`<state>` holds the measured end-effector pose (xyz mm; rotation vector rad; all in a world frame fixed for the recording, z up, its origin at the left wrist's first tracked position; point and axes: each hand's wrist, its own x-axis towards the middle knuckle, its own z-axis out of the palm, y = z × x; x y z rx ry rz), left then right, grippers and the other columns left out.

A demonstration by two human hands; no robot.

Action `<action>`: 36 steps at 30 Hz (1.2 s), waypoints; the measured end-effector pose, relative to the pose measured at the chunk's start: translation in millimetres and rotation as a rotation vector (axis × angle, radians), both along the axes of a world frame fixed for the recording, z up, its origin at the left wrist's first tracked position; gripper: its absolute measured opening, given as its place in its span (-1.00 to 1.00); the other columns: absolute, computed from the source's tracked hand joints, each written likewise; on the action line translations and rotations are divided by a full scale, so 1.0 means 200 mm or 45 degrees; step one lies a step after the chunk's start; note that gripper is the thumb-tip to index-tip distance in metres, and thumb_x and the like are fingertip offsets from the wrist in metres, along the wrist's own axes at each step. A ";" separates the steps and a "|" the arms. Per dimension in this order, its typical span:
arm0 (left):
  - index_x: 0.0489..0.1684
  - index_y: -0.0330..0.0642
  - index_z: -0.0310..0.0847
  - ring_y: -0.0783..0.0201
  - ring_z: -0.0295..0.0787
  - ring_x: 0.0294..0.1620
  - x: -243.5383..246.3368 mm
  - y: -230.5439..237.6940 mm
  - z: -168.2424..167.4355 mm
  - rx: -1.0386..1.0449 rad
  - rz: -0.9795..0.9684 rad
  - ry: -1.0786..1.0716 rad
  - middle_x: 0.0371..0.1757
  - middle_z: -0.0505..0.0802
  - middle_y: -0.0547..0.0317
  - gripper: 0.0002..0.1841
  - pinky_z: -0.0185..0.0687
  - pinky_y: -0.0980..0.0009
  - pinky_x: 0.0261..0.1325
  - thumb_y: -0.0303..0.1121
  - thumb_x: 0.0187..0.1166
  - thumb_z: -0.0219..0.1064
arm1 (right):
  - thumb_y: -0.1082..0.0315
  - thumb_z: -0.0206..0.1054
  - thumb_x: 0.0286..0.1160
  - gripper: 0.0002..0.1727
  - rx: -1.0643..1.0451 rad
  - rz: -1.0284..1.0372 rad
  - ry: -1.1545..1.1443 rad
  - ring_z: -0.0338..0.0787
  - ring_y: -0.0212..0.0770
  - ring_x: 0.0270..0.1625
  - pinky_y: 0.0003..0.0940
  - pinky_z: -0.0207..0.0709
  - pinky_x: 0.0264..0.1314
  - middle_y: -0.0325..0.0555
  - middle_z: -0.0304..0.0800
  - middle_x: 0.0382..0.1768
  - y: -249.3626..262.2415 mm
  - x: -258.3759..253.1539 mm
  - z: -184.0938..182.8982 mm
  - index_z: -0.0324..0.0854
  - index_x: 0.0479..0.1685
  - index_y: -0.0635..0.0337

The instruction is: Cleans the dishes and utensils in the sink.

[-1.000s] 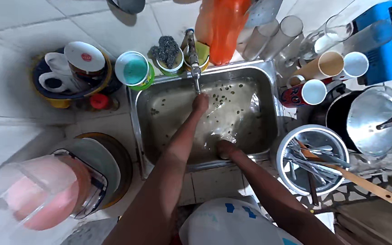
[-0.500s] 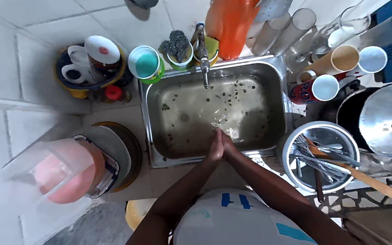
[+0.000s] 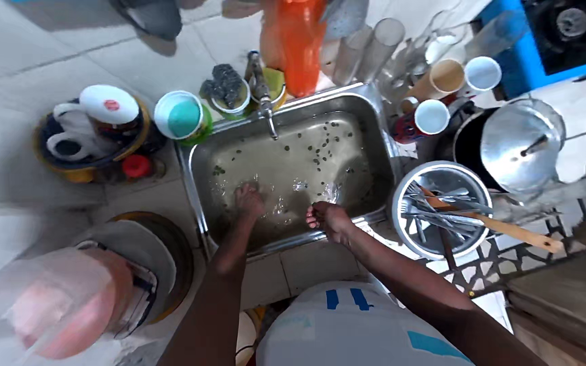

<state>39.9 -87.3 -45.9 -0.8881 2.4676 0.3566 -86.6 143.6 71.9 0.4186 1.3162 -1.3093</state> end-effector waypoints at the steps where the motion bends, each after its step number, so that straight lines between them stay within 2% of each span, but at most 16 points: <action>1: 0.61 -0.19 0.47 -0.23 0.22 0.76 0.00 0.02 0.03 0.000 -0.021 -0.043 0.70 0.49 -0.12 -0.43 -0.01 -0.21 0.77 -0.02 0.75 0.16 | 0.30 -0.07 0.89 -0.68 -0.011 0.005 -0.029 0.76 -0.28 -0.40 -0.42 0.69 -0.32 -0.11 0.72 -0.35 0.03 0.01 0.01 0.54 -0.02 0.32; 4: 0.69 -0.26 0.37 -0.27 0.15 0.80 -0.02 0.06 0.06 0.007 0.020 -0.120 0.76 0.39 -0.23 -0.40 -0.07 -0.24 0.79 -0.10 0.74 0.19 | 0.30 -0.05 0.89 -0.73 -0.016 0.021 -0.072 0.76 -0.30 -0.38 -0.44 0.69 -0.32 -0.12 0.71 -0.30 0.10 0.06 0.02 0.50 0.07 0.28; 7: 0.74 -0.33 0.28 -0.28 0.18 0.79 -0.10 0.06 0.07 0.062 0.216 -0.150 0.76 0.34 -0.32 -0.23 0.02 -0.23 0.78 -0.05 0.59 0.34 | 0.30 -0.03 0.89 -0.74 -0.010 0.009 -0.087 0.77 -0.29 -0.39 -0.44 0.69 -0.31 -0.12 0.73 -0.31 0.13 0.09 0.04 0.52 0.07 0.28; 10: 0.41 -0.34 0.62 -0.24 0.47 0.63 -0.16 0.04 0.10 0.169 0.342 -0.200 0.53 0.62 -0.33 -0.37 0.32 -0.21 0.64 0.08 0.66 0.25 | 0.25 -0.02 0.90 -0.70 0.017 -0.088 -0.098 0.77 -0.27 -0.37 -0.41 0.69 -0.32 -0.09 0.74 -0.27 0.15 0.09 0.07 0.48 0.25 0.27; 11: 0.38 -0.34 0.64 -0.24 0.49 0.61 -0.17 0.03 0.10 0.219 0.352 -0.198 0.50 0.65 -0.33 -0.39 0.34 -0.21 0.63 0.07 0.70 0.23 | 0.23 -0.02 0.90 -0.68 0.045 -0.124 -0.086 0.76 -0.27 -0.35 -0.41 0.68 -0.31 -0.08 0.72 -0.22 0.15 0.08 0.08 0.46 0.31 0.25; 13: 0.49 -0.36 0.54 -0.26 0.52 0.58 -0.17 0.00 0.11 0.297 0.395 -0.141 0.50 0.64 -0.36 -0.42 0.36 -0.20 0.62 -0.06 0.69 0.29 | 0.23 -0.03 0.90 -0.67 0.106 -0.185 -0.048 0.71 -0.25 -0.31 -0.38 0.65 -0.26 -0.06 0.67 -0.15 0.15 0.07 0.10 0.45 0.34 0.26; 15: 0.64 -0.35 0.37 -0.28 0.52 0.57 -0.15 0.02 0.14 0.304 0.410 -0.125 0.54 0.60 -0.38 -0.32 0.40 -0.22 0.59 -0.18 0.56 0.42 | 0.27 -0.03 0.89 -0.69 0.128 -0.213 -0.046 0.67 -0.26 -0.35 -0.38 0.64 -0.27 -0.07 0.64 -0.20 0.16 0.04 0.13 0.49 0.23 0.30; 18: 0.82 -0.26 0.15 -0.31 0.22 0.77 -0.13 0.08 0.27 0.330 0.298 -0.104 0.79 0.29 -0.33 -0.17 0.22 -0.21 0.72 -0.26 0.53 0.48 | 0.33 -0.04 0.86 -0.74 -0.035 -0.071 -0.109 0.71 -0.30 -0.37 -0.42 0.66 -0.26 -0.14 0.68 -0.29 0.26 0.00 0.24 0.53 0.02 0.28; 20: 0.79 -0.15 0.27 -0.30 0.32 0.73 -0.11 0.12 0.38 0.300 0.213 -0.076 0.76 0.38 -0.28 -0.35 0.29 -0.24 0.68 -0.41 0.64 0.32 | 0.35 0.01 0.86 -0.75 -0.168 0.209 -0.031 0.77 -0.32 -0.30 -0.42 0.69 -0.17 -0.15 0.74 -0.20 0.40 -0.03 0.41 0.53 0.15 0.29; 22: 0.59 -0.19 0.52 -0.31 0.52 0.58 -0.08 0.15 0.48 0.239 0.189 -0.029 0.55 0.62 -0.29 -0.55 0.38 -0.27 0.59 -0.50 0.71 0.16 | 0.33 0.07 0.82 -0.74 -0.258 0.501 0.169 0.78 -0.36 -0.28 -0.42 0.71 -0.17 -0.18 0.78 -0.14 0.61 -0.06 0.59 0.57 0.20 0.29; 24: 0.40 -0.23 0.67 -0.33 0.64 0.45 -0.06 0.15 0.54 0.212 0.161 0.015 0.38 0.74 -0.31 -0.64 0.44 -0.30 0.51 -0.52 0.71 0.14 | 0.33 0.13 0.76 -0.73 -0.281 0.660 0.409 0.81 -0.34 -0.27 -0.35 0.76 -0.14 -0.15 0.82 -0.15 0.89 -0.11 0.75 0.66 0.13 0.30; 27: 0.32 -0.27 0.69 -0.34 0.72 0.32 -0.01 0.16 0.52 0.184 0.182 0.145 0.24 0.81 -0.33 -0.70 0.53 -0.32 0.41 -0.43 0.72 0.23 | 0.27 0.09 0.73 -0.70 -0.213 0.654 0.526 0.86 -0.32 -0.32 -0.32 0.79 -0.17 -0.21 0.87 -0.30 1.36 -0.15 0.86 0.71 -0.09 0.24; 30: 0.39 -0.29 0.66 -0.43 0.62 0.42 0.03 0.19 0.43 0.100 0.215 0.318 0.44 0.65 -0.45 -0.56 0.48 -0.36 0.44 -0.20 0.66 0.38 | 0.21 -0.10 0.79 -0.56 0.063 0.179 0.411 0.89 -0.27 -0.35 -0.33 0.81 -0.21 -0.19 0.89 -0.36 1.83 -0.06 0.67 0.68 -0.25 0.18; 33: 0.51 -0.27 0.59 -0.35 0.34 0.70 0.03 0.27 0.36 0.184 0.247 0.301 0.67 0.45 -0.42 -0.45 0.28 -0.22 0.68 -0.17 0.60 0.46 | 0.24 -0.15 0.91 -0.56 0.549 -0.419 0.333 0.77 -0.18 -0.26 -0.22 0.70 -0.12 0.02 0.77 -0.22 2.19 0.26 0.20 0.58 0.06 0.42; 35: 0.50 -0.24 0.59 -0.32 0.33 0.71 0.01 0.35 0.33 0.251 0.312 0.284 0.67 0.46 -0.38 -0.46 0.28 -0.16 0.70 -0.18 0.59 0.47 | 0.32 -0.07 0.87 -0.59 0.486 -0.346 0.565 0.69 -0.24 -0.34 -0.35 0.61 -0.29 0.15 0.71 -0.28 2.34 0.53 0.08 0.55 0.02 0.58; 36: 0.49 -0.25 0.60 -0.30 0.35 0.70 0.01 0.38 0.30 0.276 0.348 0.298 0.65 0.48 -0.38 -0.47 0.29 -0.14 0.70 -0.21 0.58 0.48 | 0.42 -0.12 0.85 -0.59 0.415 -0.030 0.654 0.70 -0.23 -0.26 -0.44 0.61 -0.22 0.26 0.72 -0.21 2.30 0.55 0.29 0.52 0.06 0.69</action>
